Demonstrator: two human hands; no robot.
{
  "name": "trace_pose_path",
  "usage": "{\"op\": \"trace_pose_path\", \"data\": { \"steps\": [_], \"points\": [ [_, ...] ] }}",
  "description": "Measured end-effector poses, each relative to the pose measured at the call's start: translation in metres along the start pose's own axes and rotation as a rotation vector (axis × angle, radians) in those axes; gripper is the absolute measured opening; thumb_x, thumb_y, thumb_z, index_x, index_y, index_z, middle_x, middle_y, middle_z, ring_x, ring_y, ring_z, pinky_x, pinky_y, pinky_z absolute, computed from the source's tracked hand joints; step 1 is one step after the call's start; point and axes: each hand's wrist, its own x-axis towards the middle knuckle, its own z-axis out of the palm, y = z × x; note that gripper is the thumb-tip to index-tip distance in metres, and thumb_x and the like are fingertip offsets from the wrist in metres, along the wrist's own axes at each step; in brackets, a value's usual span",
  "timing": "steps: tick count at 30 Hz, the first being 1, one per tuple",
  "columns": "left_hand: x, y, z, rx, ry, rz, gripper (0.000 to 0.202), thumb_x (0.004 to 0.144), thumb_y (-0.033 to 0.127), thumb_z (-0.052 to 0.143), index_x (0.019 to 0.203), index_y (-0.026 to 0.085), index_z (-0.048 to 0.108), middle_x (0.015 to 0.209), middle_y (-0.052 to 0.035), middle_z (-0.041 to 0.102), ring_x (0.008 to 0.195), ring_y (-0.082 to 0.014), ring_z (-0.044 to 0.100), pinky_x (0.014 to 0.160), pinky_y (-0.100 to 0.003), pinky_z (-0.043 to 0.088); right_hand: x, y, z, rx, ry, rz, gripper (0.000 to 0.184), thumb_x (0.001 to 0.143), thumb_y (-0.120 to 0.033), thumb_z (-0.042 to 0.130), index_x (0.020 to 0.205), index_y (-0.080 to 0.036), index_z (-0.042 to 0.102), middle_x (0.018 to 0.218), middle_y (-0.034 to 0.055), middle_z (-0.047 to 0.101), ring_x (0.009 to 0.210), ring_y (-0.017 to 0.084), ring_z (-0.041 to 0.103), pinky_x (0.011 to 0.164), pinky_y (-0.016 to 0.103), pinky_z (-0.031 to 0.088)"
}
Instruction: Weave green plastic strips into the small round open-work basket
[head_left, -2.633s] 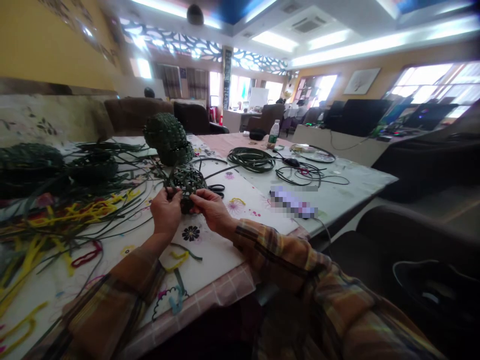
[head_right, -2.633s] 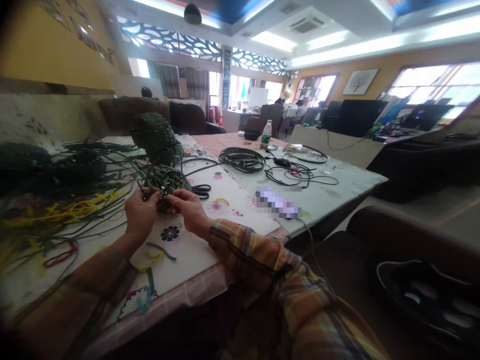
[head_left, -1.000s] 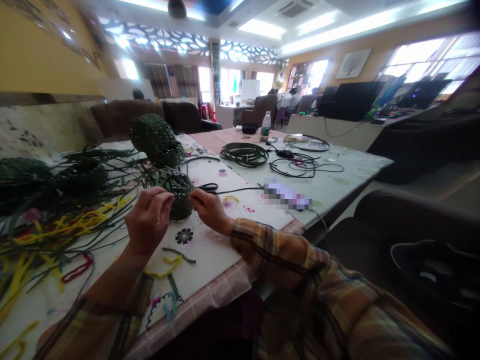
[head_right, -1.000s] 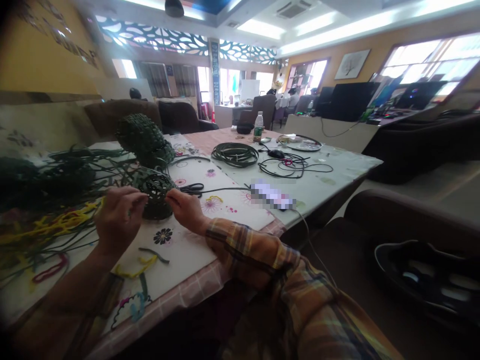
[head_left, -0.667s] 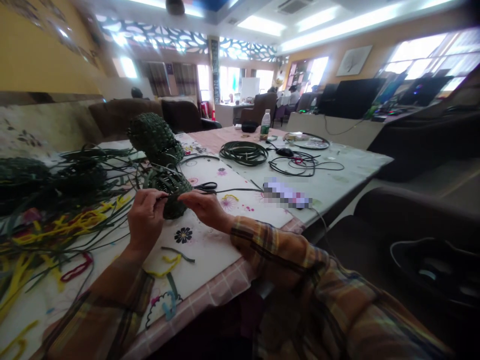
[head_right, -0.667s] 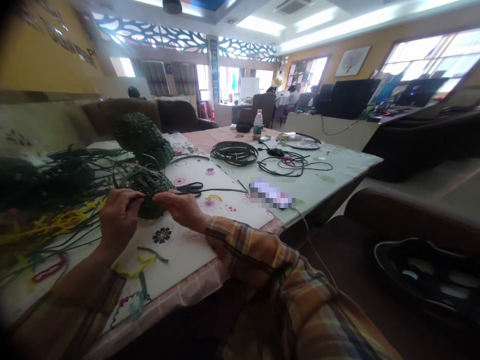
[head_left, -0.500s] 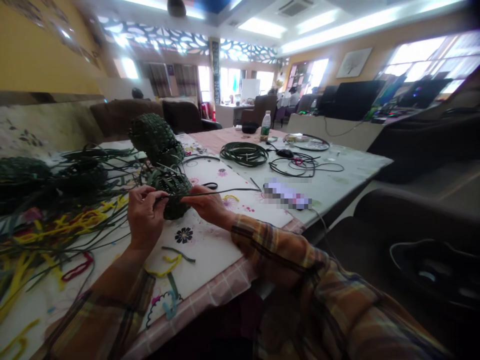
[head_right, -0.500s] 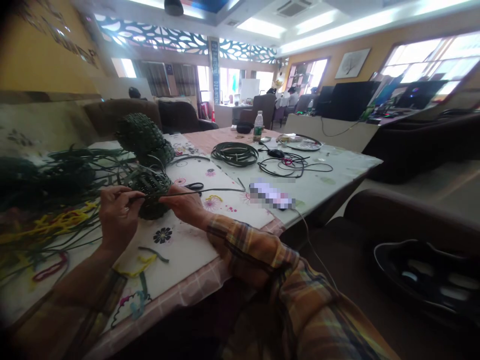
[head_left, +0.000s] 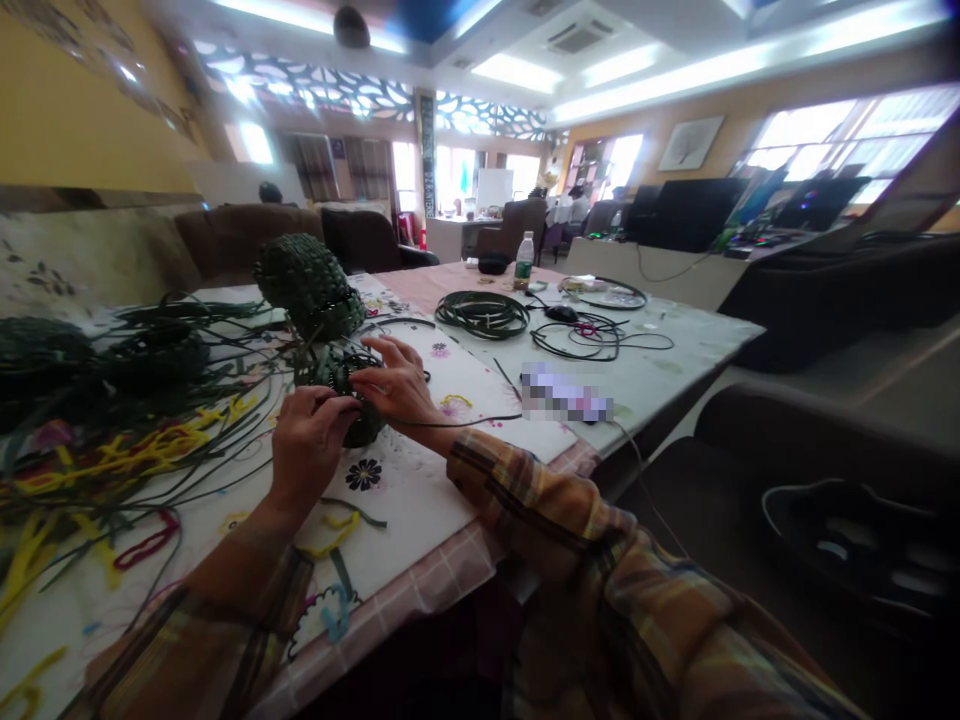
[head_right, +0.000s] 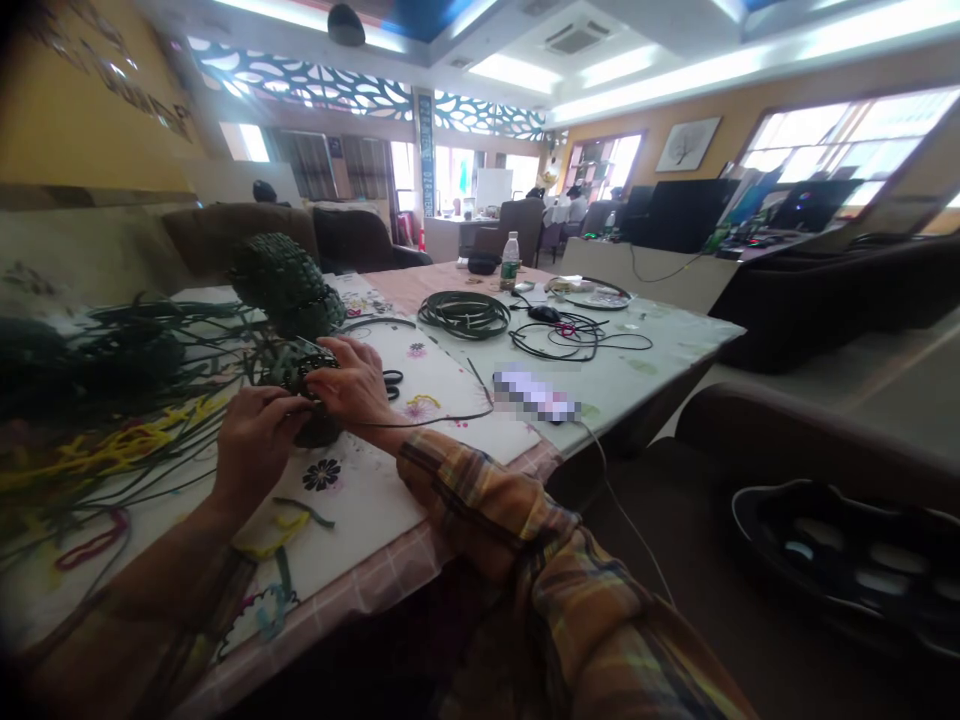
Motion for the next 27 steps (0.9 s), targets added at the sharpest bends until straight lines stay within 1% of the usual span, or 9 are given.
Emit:
{"op": "trace_pose_path", "data": {
  "steps": [4,7,11,14,16,19,21,24,27],
  "points": [
    [-0.001,0.001,0.001,0.085,-0.001,0.089,0.023,0.099,0.037,0.058,0.099,0.027,0.078,0.099,-0.0089,0.065,0.091,-0.023,0.055,0.082,-0.035,0.045,0.008,-0.002,0.003,0.056,-0.114,0.072,0.015,0.092,-0.03,0.071,0.1,-0.026,0.083,0.157,0.0046,0.051,0.152,0.03,0.033,0.126,0.051,0.023],
    [-0.001,-0.001,0.0,0.147,0.034,0.16,0.02,0.099,0.033,0.059,0.102,0.027,0.078,0.102,-0.0096,0.067,0.094,-0.0235,0.056,0.086,-0.036,0.046,0.015,-0.003,0.008,0.206,-0.172,0.149,0.014,0.088,-0.026,0.072,0.097,-0.024,0.083,0.156,0.004,0.051,0.147,0.027,0.041,0.124,0.045,0.03],
    [0.001,-0.001,-0.004,0.273,0.073,0.237,0.017,0.097,0.028,0.062,0.107,0.022,0.075,0.11,-0.011,0.07,0.106,-0.0268,0.057,0.104,-0.043,0.043,0.02,-0.006,0.013,0.328,-0.128,0.243,0.007,0.082,-0.019,0.075,0.084,-0.021,0.081,0.149,0.0049,0.055,0.141,0.027,0.048,0.122,0.043,0.032],
    [0.002,-0.002,-0.006,0.345,0.064,0.294,0.015,0.097,0.027,0.063,0.106,0.021,0.073,0.104,-0.0077,0.073,0.103,-0.0271,0.058,0.113,-0.047,0.037,0.016,-0.008,0.017,0.379,-0.045,0.263,0.006,0.08,-0.016,0.076,0.077,-0.021,0.079,0.143,0.0046,0.058,0.137,0.026,0.05,0.121,0.042,0.032],
    [0.003,-0.003,-0.007,0.353,0.057,0.296,0.013,0.097,0.027,0.063,0.105,0.022,0.073,0.096,-0.0056,0.073,0.095,-0.0256,0.058,0.108,-0.044,0.04,0.01,-0.008,0.022,0.43,0.013,0.262,0.006,0.078,-0.016,0.078,0.075,-0.021,0.078,0.139,0.0041,0.059,0.134,0.025,0.051,0.121,0.041,0.033],
    [0.005,-0.004,-0.007,0.295,0.084,0.213,0.014,0.099,0.027,0.061,0.103,0.021,0.073,0.088,-0.0054,0.071,0.085,-0.0239,0.055,0.085,-0.036,0.045,0.0,-0.008,0.029,0.536,0.107,0.266,0.005,0.079,-0.017,0.078,0.077,-0.021,0.077,0.135,0.0051,0.061,0.131,0.024,0.052,0.12,0.04,0.034],
    [0.005,-0.004,-0.006,0.232,0.117,0.152,0.016,0.1,0.027,0.059,0.101,0.019,0.073,0.086,-0.006,0.071,0.083,-0.0236,0.055,0.077,-0.034,0.044,-0.005,-0.009,0.032,0.61,0.166,0.283,0.004,0.079,-0.017,0.078,0.079,-0.021,0.077,0.133,0.0058,0.061,0.131,0.023,0.052,0.12,0.039,0.035],
    [0.005,-0.005,-0.006,0.159,0.151,0.124,0.016,0.1,0.027,0.059,0.1,0.018,0.073,0.088,-0.0063,0.072,0.084,-0.0229,0.057,0.079,-0.033,0.045,-0.006,-0.01,0.03,0.704,0.153,0.301,0.003,0.079,-0.017,0.078,0.078,-0.02,0.076,0.135,0.0052,0.061,0.132,0.022,0.052,0.121,0.038,0.035],
    [0.005,-0.006,-0.006,0.12,0.135,0.166,0.014,0.099,0.026,0.061,0.099,0.019,0.073,0.089,-0.0053,0.073,0.084,-0.0218,0.059,0.081,-0.033,0.046,0.0,-0.012,0.025,0.751,0.09,0.343,0.009,0.082,-0.022,0.076,0.073,-0.019,0.075,0.135,0.0049,0.06,0.131,0.021,0.054,0.121,0.038,0.033]
  ]
}}
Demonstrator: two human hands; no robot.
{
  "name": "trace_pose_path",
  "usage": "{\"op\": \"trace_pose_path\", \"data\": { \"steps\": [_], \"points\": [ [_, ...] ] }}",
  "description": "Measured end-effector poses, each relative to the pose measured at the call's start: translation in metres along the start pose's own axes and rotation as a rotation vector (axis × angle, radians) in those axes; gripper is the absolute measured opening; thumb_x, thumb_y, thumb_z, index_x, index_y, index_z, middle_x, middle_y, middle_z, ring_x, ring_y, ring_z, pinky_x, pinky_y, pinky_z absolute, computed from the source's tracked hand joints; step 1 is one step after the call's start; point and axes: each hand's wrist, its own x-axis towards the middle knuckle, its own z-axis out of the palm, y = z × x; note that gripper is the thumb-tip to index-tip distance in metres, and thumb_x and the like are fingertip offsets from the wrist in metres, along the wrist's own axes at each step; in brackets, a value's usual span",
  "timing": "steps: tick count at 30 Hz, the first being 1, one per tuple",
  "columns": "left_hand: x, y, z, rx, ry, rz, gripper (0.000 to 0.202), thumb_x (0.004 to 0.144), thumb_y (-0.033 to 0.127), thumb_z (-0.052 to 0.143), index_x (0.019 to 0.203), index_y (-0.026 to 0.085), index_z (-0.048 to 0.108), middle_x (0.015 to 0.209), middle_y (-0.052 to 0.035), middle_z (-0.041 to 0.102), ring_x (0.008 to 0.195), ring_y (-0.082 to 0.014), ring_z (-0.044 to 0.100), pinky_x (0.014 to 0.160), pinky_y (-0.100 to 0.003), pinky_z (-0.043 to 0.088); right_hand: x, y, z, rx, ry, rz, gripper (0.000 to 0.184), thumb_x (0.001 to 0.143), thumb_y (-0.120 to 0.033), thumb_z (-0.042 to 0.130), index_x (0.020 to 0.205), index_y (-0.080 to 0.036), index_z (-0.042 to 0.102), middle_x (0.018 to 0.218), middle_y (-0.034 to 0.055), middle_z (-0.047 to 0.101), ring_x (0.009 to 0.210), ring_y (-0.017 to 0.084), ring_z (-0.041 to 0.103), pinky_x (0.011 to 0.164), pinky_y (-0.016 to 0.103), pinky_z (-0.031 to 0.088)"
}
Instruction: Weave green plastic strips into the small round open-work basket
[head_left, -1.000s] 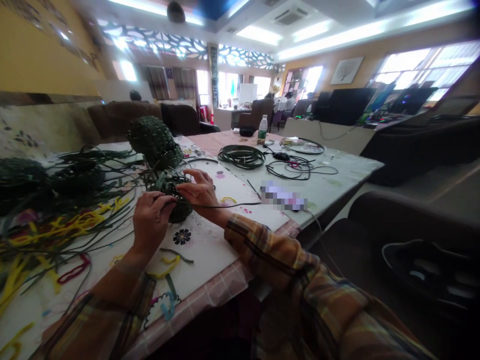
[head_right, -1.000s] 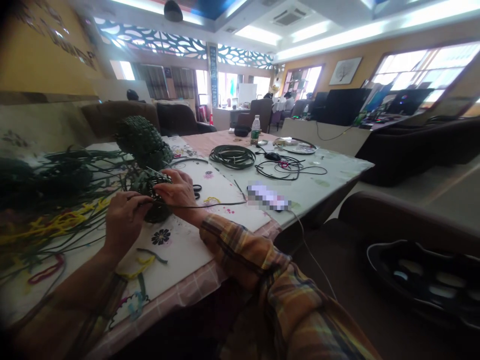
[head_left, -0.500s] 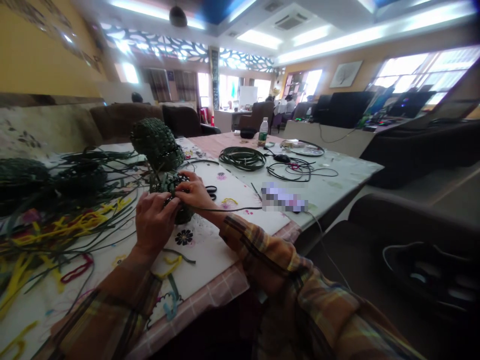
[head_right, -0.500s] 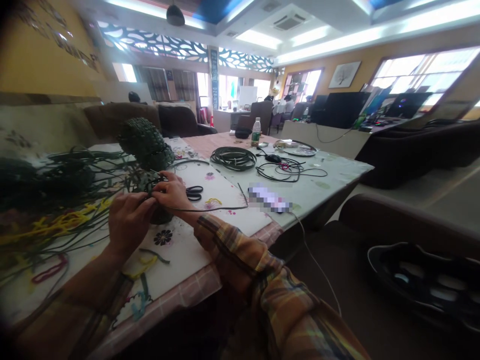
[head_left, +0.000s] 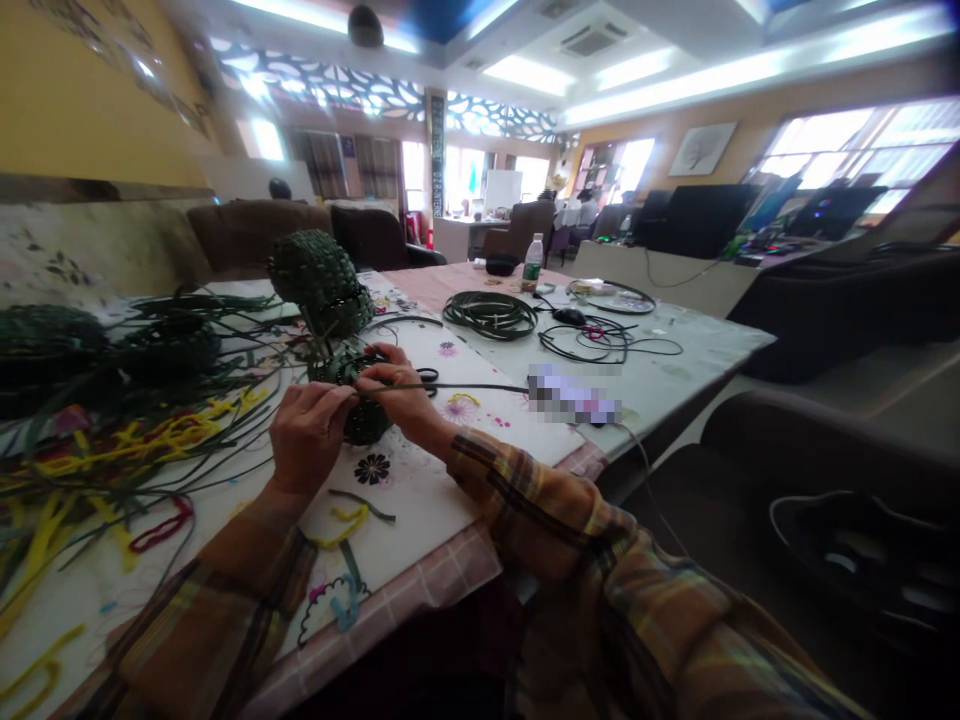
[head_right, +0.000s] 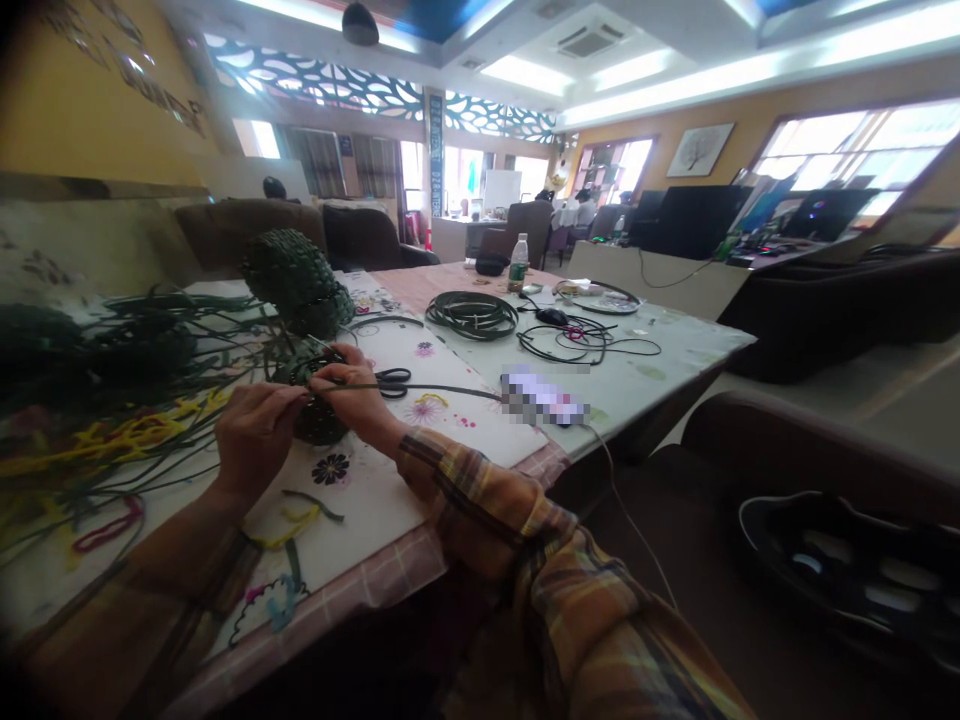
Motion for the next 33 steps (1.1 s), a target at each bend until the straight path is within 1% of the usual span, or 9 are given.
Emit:
{"op": "trace_pose_path", "data": {
  "steps": [2,6,11,14,19,23,26,28,33],
  "points": [
    [0.0,0.0,0.0,-0.019,-0.015,0.05,0.012,0.098,0.027,0.064,0.1,0.02,0.074,0.09,-0.0046,0.074,0.086,-0.0213,0.061,0.084,-0.033,0.047,0.005,-0.003,0.0,0.004,0.022,0.042,0.015,0.082,-0.025,0.076,0.068,-0.019,0.074,0.132,0.0054,0.06,0.129,0.021,0.055,0.12,0.037,0.034],
    [-0.001,0.002,0.0,-0.02,-0.02,0.111,0.01,0.096,0.025,0.067,0.101,0.02,0.074,0.092,-0.0044,0.075,0.087,-0.0215,0.062,0.085,-0.033,0.048,0.009,-0.002,0.001,0.002,0.054,0.084,0.012,0.076,-0.024,0.081,0.068,-0.019,0.074,0.13,0.0052,0.06,0.127,0.021,0.056,0.118,0.036,0.036],
    [-0.002,0.003,0.004,-0.002,0.034,0.037,0.009,0.096,0.025,0.067,0.097,0.019,0.074,0.088,-0.0052,0.074,0.085,-0.0212,0.061,0.079,-0.032,0.047,0.002,-0.001,-0.003,0.004,0.052,0.039,0.009,0.078,-0.026,0.08,0.072,-0.02,0.077,0.13,0.0054,0.06,0.128,0.021,0.055,0.117,0.037,0.039],
    [-0.004,0.003,0.005,-0.007,0.035,-0.015,0.011,0.097,0.026,0.065,0.096,0.019,0.074,0.089,-0.005,0.075,0.084,-0.0209,0.062,0.077,-0.033,0.046,-0.004,-0.004,-0.007,-0.014,0.04,0.006,0.008,0.081,-0.026,0.078,0.077,-0.02,0.079,0.13,0.0059,0.06,0.128,0.021,0.055,0.116,0.037,0.039],
    [-0.005,0.003,0.007,-0.006,0.043,-0.037,0.013,0.097,0.027,0.064,0.096,0.019,0.075,0.087,-0.0049,0.074,0.082,-0.0207,0.06,0.076,-0.032,0.045,-0.011,-0.018,-0.009,-0.211,0.08,-0.045,0.006,0.081,-0.023,0.081,0.075,-0.023,0.079,0.131,0.0037,0.063,0.13,0.022,0.053,0.119,0.038,0.034],
    [-0.006,0.004,0.01,-0.017,0.047,-0.038,0.016,0.098,0.029,0.063,0.094,0.02,0.076,0.085,-0.0053,0.073,0.083,-0.0204,0.06,0.078,-0.032,0.046,-0.01,-0.03,-0.009,-0.335,0.096,-0.019,0.008,0.08,-0.02,0.081,0.073,-0.023,0.079,0.137,0.0024,0.063,0.135,0.024,0.049,0.122,0.042,0.029],
    [-0.006,0.007,0.013,-0.03,0.046,-0.022,0.016,0.098,0.03,0.063,0.097,0.021,0.077,0.086,-0.0053,0.073,0.084,-0.0202,0.061,0.079,-0.031,0.047,-0.007,-0.031,-0.009,-0.295,0.085,0.02,0.007,0.08,-0.023,0.081,0.074,-0.021,0.077,0.138,0.0028,0.062,0.136,0.024,0.049,0.122,0.041,0.028],
    [-0.005,0.01,0.013,-0.028,0.029,-0.026,0.017,0.098,0.03,0.063,0.099,0.023,0.078,0.087,-0.0051,0.074,0.085,-0.0201,0.062,0.079,-0.031,0.047,-0.005,-0.027,-0.009,-0.234,0.1,0.033,0.01,0.08,-0.024,0.081,0.073,-0.02,0.075,0.136,0.0034,0.062,0.133,0.023,0.051,0.121,0.04,0.031],
    [-0.002,0.014,0.013,-0.011,0.0,-0.124,0.019,0.1,0.032,0.061,0.099,0.023,0.078,0.089,-0.0041,0.076,0.084,-0.0208,0.063,0.077,-0.033,0.047,-0.007,-0.015,-0.006,-0.031,0.217,0.045,0.015,0.077,-0.021,0.079,0.067,-0.019,0.067,0.127,0.0053,0.06,0.124,0.021,0.056,0.115,0.035,0.038]
  ]
}}
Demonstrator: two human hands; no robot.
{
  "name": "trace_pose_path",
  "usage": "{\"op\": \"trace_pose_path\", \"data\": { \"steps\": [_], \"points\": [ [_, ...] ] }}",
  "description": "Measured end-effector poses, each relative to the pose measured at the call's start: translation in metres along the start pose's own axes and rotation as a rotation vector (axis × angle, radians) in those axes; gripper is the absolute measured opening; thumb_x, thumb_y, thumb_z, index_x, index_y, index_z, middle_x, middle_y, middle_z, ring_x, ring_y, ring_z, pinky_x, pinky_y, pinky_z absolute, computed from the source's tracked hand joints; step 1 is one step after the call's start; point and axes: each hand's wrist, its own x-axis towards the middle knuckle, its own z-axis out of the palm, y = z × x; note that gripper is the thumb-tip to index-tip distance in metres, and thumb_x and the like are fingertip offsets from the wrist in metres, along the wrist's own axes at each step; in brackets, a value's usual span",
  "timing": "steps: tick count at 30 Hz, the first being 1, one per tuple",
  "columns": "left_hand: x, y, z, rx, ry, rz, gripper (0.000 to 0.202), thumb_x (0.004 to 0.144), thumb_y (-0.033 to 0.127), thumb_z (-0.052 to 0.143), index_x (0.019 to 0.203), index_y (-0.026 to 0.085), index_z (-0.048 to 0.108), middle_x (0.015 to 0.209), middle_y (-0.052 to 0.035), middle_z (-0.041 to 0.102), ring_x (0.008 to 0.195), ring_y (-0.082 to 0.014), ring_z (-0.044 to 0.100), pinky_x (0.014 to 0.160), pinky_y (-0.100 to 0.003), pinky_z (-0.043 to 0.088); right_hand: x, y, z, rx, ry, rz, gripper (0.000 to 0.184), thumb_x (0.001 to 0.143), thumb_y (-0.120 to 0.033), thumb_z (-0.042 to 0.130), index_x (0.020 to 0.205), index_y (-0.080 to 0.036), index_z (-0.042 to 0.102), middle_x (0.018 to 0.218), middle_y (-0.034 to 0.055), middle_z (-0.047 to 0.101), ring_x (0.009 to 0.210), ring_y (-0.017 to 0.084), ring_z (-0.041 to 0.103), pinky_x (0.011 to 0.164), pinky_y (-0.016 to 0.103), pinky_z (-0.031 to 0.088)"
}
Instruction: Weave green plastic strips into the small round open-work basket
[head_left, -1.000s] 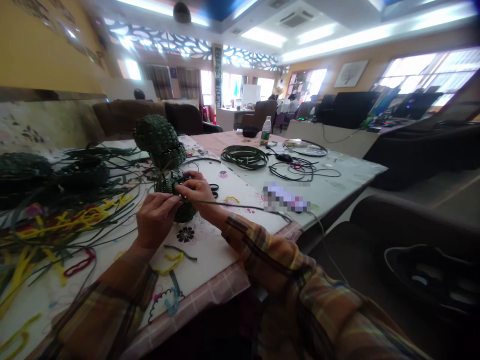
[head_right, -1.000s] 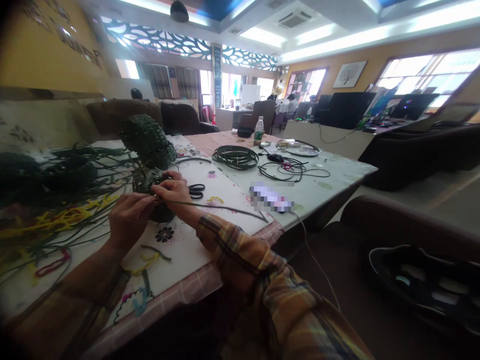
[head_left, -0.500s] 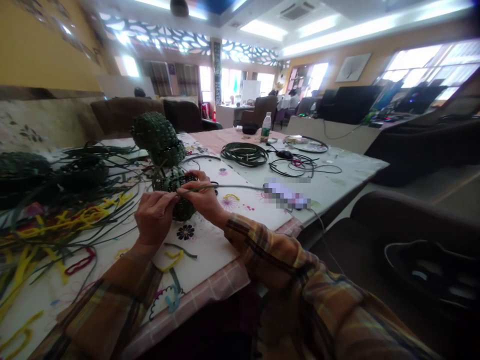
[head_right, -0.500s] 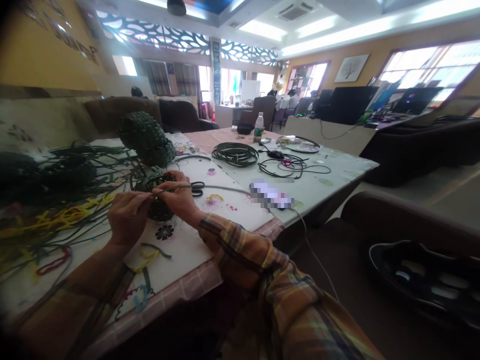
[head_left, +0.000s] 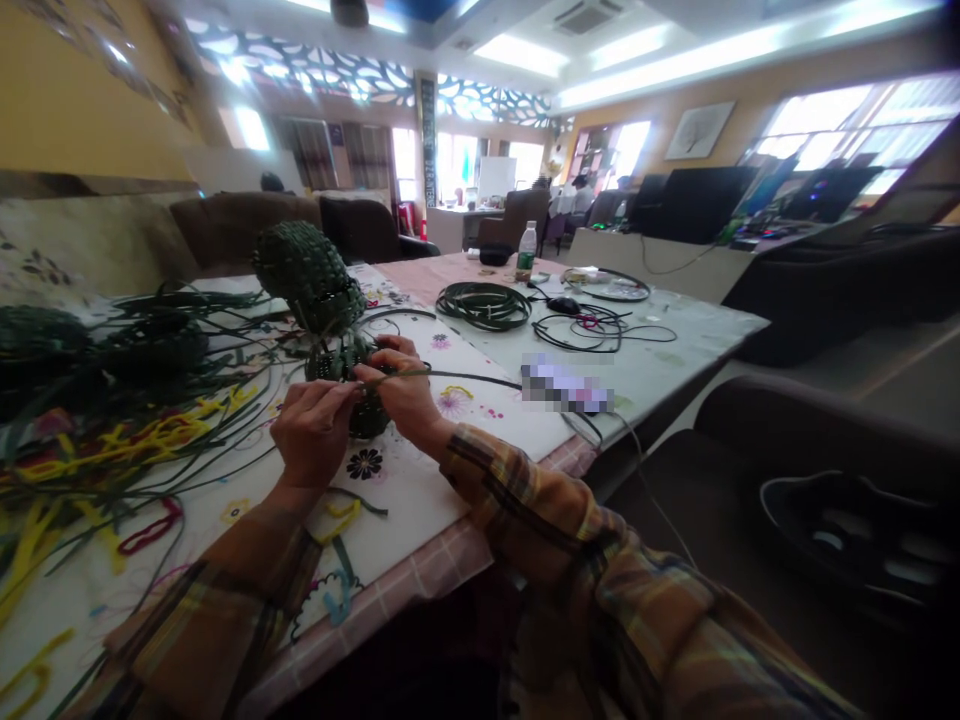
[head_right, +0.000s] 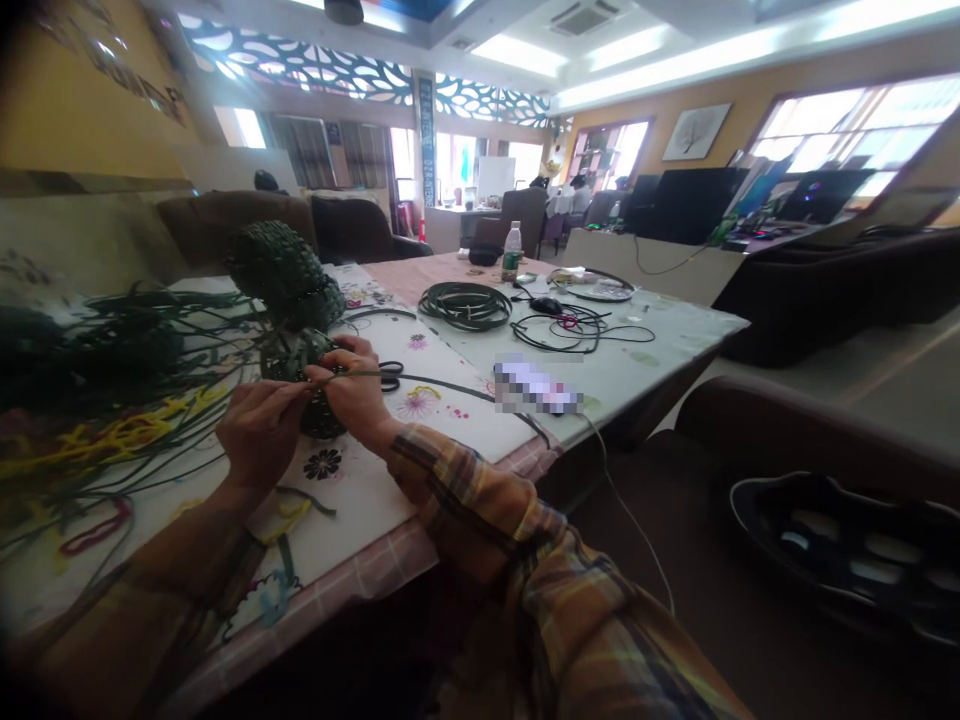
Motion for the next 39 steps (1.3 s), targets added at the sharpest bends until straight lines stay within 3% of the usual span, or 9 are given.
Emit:
{"op": "trace_pose_path", "data": {
  "steps": [4,11,17,20,23,27,30,36,39],
  "points": [
    [0.002,-0.001,0.001,-0.015,-0.011,-0.09,0.024,0.101,0.036,0.059,0.099,0.023,0.078,0.09,-0.004,0.077,0.083,-0.0209,0.064,0.081,-0.034,0.047,-0.005,0.004,-0.001,0.062,0.039,-0.024,0.016,0.079,-0.025,0.08,0.069,-0.02,0.068,0.124,0.0058,0.06,0.124,0.021,0.056,0.116,0.035,0.039],
    [0.003,-0.002,0.004,0.006,-0.007,-0.151,0.027,0.101,0.04,0.058,0.1,0.023,0.079,0.09,-0.0034,0.077,0.079,-0.0218,0.061,0.079,-0.035,0.044,-0.012,0.0,-0.005,-0.058,0.055,-0.046,0.013,0.078,-0.027,0.082,0.071,-0.021,0.072,0.128,0.0043,0.06,0.128,0.022,0.052,0.116,0.038,0.037],
    [0.005,-0.001,0.005,-0.005,-0.008,-0.186,0.029,0.1,0.042,0.058,0.099,0.023,0.079,0.091,-0.0051,0.077,0.077,-0.0225,0.059,0.078,-0.037,0.041,-0.013,-0.005,-0.008,-0.144,0.112,-0.128,0.014,0.081,-0.03,0.081,0.071,-0.023,0.073,0.113,0.0038,0.063,0.122,0.024,0.053,0.115,0.042,0.037],
    [0.006,-0.002,0.006,-0.006,-0.015,-0.198,0.031,0.101,0.044,0.057,0.099,0.023,0.079,0.09,-0.0061,0.077,0.077,-0.023,0.058,0.078,-0.038,0.04,-0.012,-0.004,-0.009,-0.049,-0.033,-0.125,0.024,0.084,-0.042,0.077,0.071,-0.023,0.071,0.089,0.0024,0.063,0.093,0.019,0.059,0.094,0.035,0.05],
    [0.005,-0.005,0.007,0.01,-0.004,-0.221,0.033,0.102,0.044,0.053,0.097,0.022,0.079,0.086,-0.0065,0.075,0.075,-0.0226,0.055,0.076,-0.038,0.038,-0.012,-0.004,-0.011,0.096,-0.254,-0.111,0.034,0.083,-0.053,0.074,0.074,-0.021,0.071,0.075,-0.0003,0.062,0.075,0.015,0.057,0.074,0.03,0.051],
    [0.004,-0.009,0.007,0.045,0.003,-0.233,0.035,0.103,0.04,0.048,0.095,0.022,0.078,0.083,-0.0075,0.073,0.074,-0.0233,0.052,0.075,-0.038,0.036,-0.011,-0.006,-0.015,0.155,-0.499,-0.123,0.036,0.078,-0.056,0.077,0.078,-0.02,0.072,0.076,-0.0007,0.068,0.074,0.015,0.062,0.074,0.028,0.053],
    [0.003,-0.008,0.005,0.03,-0.06,-0.191,0.032,0.102,0.036,0.048,0.099,0.022,0.076,0.086,-0.0089,0.071,0.076,-0.024,0.052,0.073,-0.038,0.035,-0.011,-0.007,-0.017,0.037,-0.581,-0.233,0.028,0.084,-0.048,0.073,0.08,-0.021,0.076,0.082,0.0007,0.072,0.081,0.016,0.066,0.08,0.027,0.053],
    [0.003,0.001,0.001,0.124,-0.098,-0.115,0.031,0.102,0.031,0.049,0.085,0.024,0.074,0.08,-0.007,0.066,0.076,-0.0228,0.049,0.062,-0.036,0.025,-0.012,-0.014,-0.025,-0.404,-0.305,-0.388,0.028,0.101,-0.038,0.056,0.113,-0.026,0.077,0.089,0.0034,0.072,0.078,0.015,0.062,0.074,0.024,0.044],
    [0.003,0.001,0.0,0.116,-0.101,-0.1,0.025,0.101,0.03,0.054,0.092,0.025,0.076,0.082,-0.0052,0.068,0.077,-0.0207,0.054,0.061,-0.034,0.028,-0.011,-0.019,-0.033,-0.597,-0.143,-0.352,0.029,0.102,-0.043,0.053,0.103,-0.024,0.075,0.082,0.0056,0.07,0.074,0.017,0.06,0.071,0.026,0.039]
  ]
}}
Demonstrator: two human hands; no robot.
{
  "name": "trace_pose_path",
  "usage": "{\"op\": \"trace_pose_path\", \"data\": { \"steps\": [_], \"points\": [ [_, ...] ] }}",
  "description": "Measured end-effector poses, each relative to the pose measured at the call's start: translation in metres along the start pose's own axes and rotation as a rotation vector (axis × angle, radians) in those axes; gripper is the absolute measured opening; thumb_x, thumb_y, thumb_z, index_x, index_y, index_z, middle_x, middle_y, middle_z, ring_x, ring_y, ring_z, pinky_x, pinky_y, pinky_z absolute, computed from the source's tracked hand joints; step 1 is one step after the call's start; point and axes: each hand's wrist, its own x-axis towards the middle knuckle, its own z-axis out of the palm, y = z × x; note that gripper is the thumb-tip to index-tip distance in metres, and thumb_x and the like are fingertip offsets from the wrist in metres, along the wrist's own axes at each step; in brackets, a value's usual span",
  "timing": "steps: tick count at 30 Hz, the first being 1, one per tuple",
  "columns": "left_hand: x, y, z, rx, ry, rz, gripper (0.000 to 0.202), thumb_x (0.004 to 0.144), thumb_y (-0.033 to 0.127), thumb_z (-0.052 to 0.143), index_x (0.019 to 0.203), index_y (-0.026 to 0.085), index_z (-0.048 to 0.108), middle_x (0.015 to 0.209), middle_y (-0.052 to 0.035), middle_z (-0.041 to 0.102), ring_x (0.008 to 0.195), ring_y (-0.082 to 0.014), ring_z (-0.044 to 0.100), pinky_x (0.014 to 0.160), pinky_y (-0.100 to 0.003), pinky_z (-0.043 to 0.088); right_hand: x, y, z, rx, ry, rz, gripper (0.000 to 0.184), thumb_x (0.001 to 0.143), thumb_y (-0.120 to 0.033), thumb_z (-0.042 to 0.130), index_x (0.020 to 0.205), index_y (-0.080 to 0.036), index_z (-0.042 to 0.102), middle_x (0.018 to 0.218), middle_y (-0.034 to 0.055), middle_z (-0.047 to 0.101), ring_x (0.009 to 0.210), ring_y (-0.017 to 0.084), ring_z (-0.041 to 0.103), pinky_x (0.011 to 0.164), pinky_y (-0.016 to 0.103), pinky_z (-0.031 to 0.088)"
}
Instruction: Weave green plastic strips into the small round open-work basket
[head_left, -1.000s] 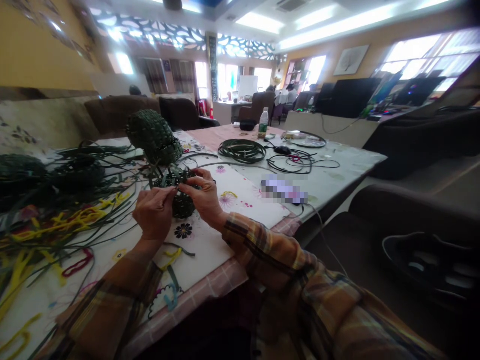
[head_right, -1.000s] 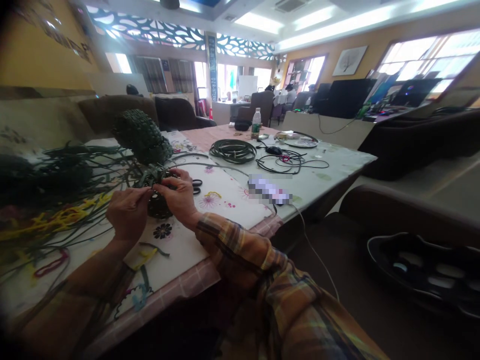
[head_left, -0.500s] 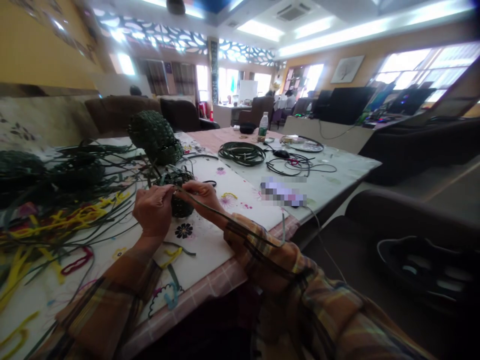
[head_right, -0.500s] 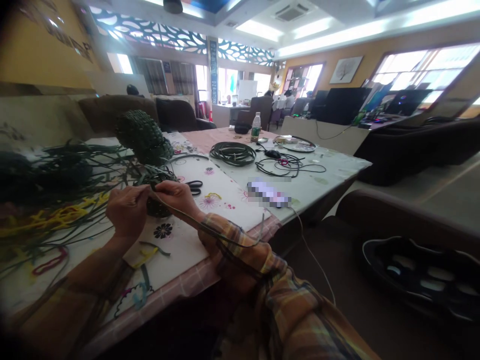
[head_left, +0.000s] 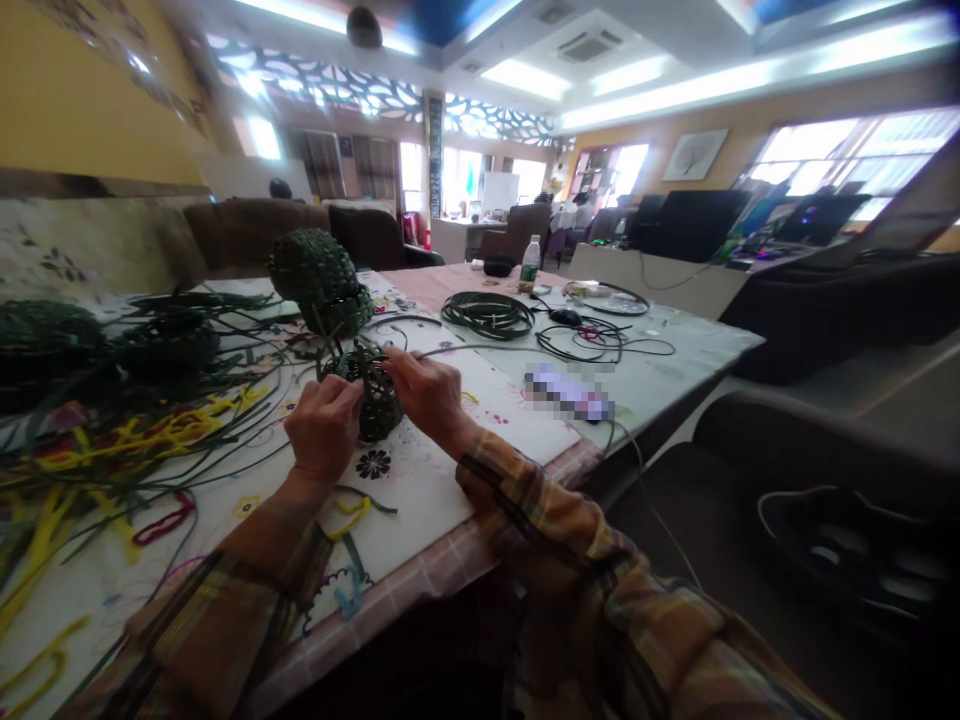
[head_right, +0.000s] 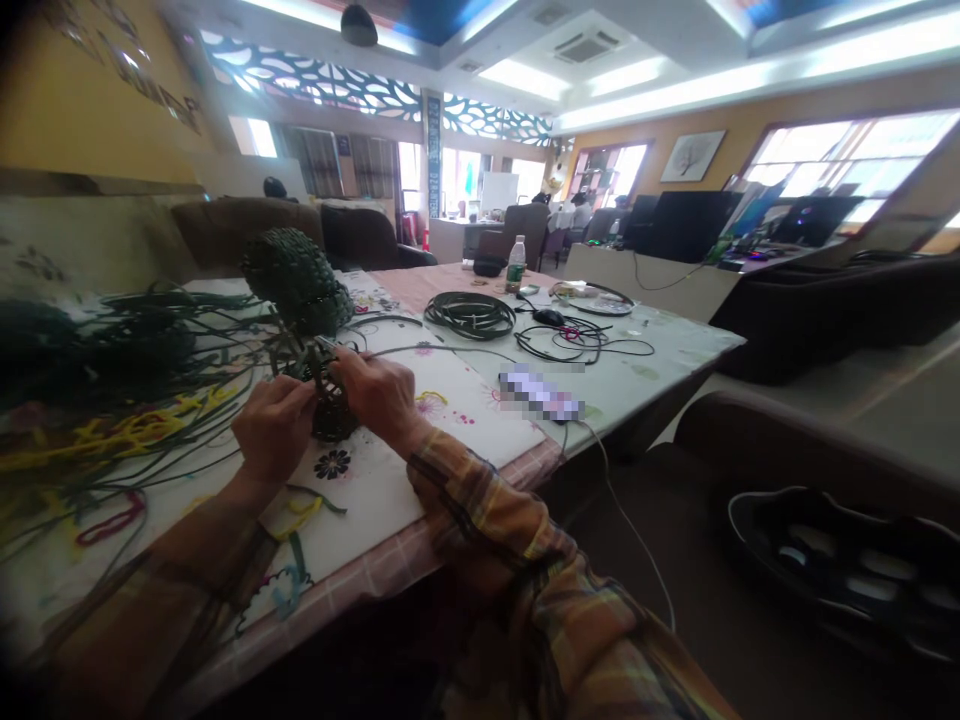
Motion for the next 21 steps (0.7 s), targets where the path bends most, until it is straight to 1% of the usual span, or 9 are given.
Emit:
{"op": "trace_pose_path", "data": {
  "steps": [2,4,6,9,11,13,15,18,21],
  "points": [
    [-0.001,-0.003,0.0,-0.05,-0.003,-0.009,0.023,0.101,0.031,0.056,0.098,0.025,0.078,0.086,-0.0044,0.07,0.077,-0.0185,0.058,0.062,-0.032,0.032,-0.001,0.005,-0.004,-0.067,0.002,0.041,0.033,0.101,-0.046,0.054,0.082,-0.022,0.068,0.072,0.0049,0.064,0.068,0.016,0.056,0.067,0.027,0.036],
    [-0.002,-0.008,-0.001,-0.121,-0.016,-0.004,0.023,0.101,0.033,0.056,0.103,0.025,0.078,0.092,-0.0041,0.072,0.079,-0.0167,0.062,0.064,-0.029,0.037,-0.005,0.013,-0.004,-0.015,-0.03,0.058,0.036,0.1,-0.045,0.055,0.073,-0.022,0.059,0.066,0.0021,0.06,0.063,0.014,0.051,0.064,0.026,0.034],
    [-0.003,-0.011,-0.003,-0.187,-0.02,0.008,0.024,0.101,0.034,0.056,0.105,0.024,0.077,0.098,-0.0042,0.073,0.085,-0.0165,0.065,0.069,-0.027,0.042,-0.009,0.023,0.002,0.121,-0.057,0.094,0.033,0.1,-0.04,0.055,0.073,-0.022,0.056,0.064,-0.0005,0.058,0.061,0.013,0.049,0.063,0.025,0.035],
    [-0.004,-0.011,-0.004,-0.215,0.022,-0.003,0.022,0.1,0.035,0.058,0.099,0.024,0.077,0.102,-0.0053,0.073,0.092,-0.0191,0.065,0.078,-0.03,0.046,-0.013,0.037,0.014,0.3,-0.095,0.184,0.025,0.096,-0.035,0.057,0.074,-0.022,0.057,0.062,-0.003,0.058,0.061,0.012,0.051,0.062,0.024,0.038],
    [-0.003,-0.009,-0.005,-0.194,0.059,-0.037,0.02,0.097,0.038,0.063,0.095,0.024,0.078,0.111,-0.0074,0.071,0.092,-0.0208,0.062,0.083,-0.034,0.047,-0.014,0.044,0.02,0.352,-0.113,0.209,0.024,0.094,-0.032,0.058,0.073,-0.022,0.056,0.062,-0.0037,0.057,0.062,0.012,0.052,0.062,0.024,0.039],
    [-0.002,-0.007,-0.005,-0.184,0.08,-0.066,0.02,0.094,0.041,0.067,0.094,0.024,0.078,0.118,-0.0091,0.066,0.091,-0.0216,0.059,0.085,-0.037,0.048,-0.015,0.048,0.023,0.363,-0.113,0.194,0.024,0.094,-0.033,0.059,0.073,-0.022,0.056,0.063,-0.0038,0.057,0.063,0.012,0.051,0.063,0.024,0.039],
    [-0.002,-0.006,-0.003,-0.186,0.071,-0.066,0.02,0.093,0.041,0.067,0.094,0.024,0.078,0.115,-0.0097,0.064,0.093,-0.0227,0.057,0.087,-0.038,0.048,-0.016,0.05,0.023,0.332,-0.102,0.164,0.024,0.094,-0.033,0.059,0.073,-0.022,0.055,0.063,-0.0038,0.056,0.063,0.012,0.05,0.064,0.024,0.038],
    [-0.002,-0.01,-0.001,-0.166,0.019,-0.033,0.017,0.094,0.037,0.065,0.093,0.024,0.076,0.106,-0.0094,0.062,0.097,-0.0249,0.054,0.086,-0.038,0.046,-0.019,0.052,0.02,0.278,-0.123,0.132,0.028,0.095,-0.034,0.059,0.07,-0.022,0.054,0.063,-0.0041,0.054,0.062,0.011,0.047,0.064,0.024,0.036],
    [-0.003,-0.018,0.0,-0.155,-0.038,-0.005,0.018,0.095,0.037,0.062,0.093,0.024,0.074,0.1,-0.0093,0.059,0.098,-0.0265,0.053,0.086,-0.038,0.044,-0.022,0.051,0.02,0.305,-0.16,0.149,0.029,0.095,-0.036,0.059,0.069,-0.022,0.054,0.063,-0.004,0.055,0.062,0.011,0.047,0.064,0.024,0.036]
  ]
}}
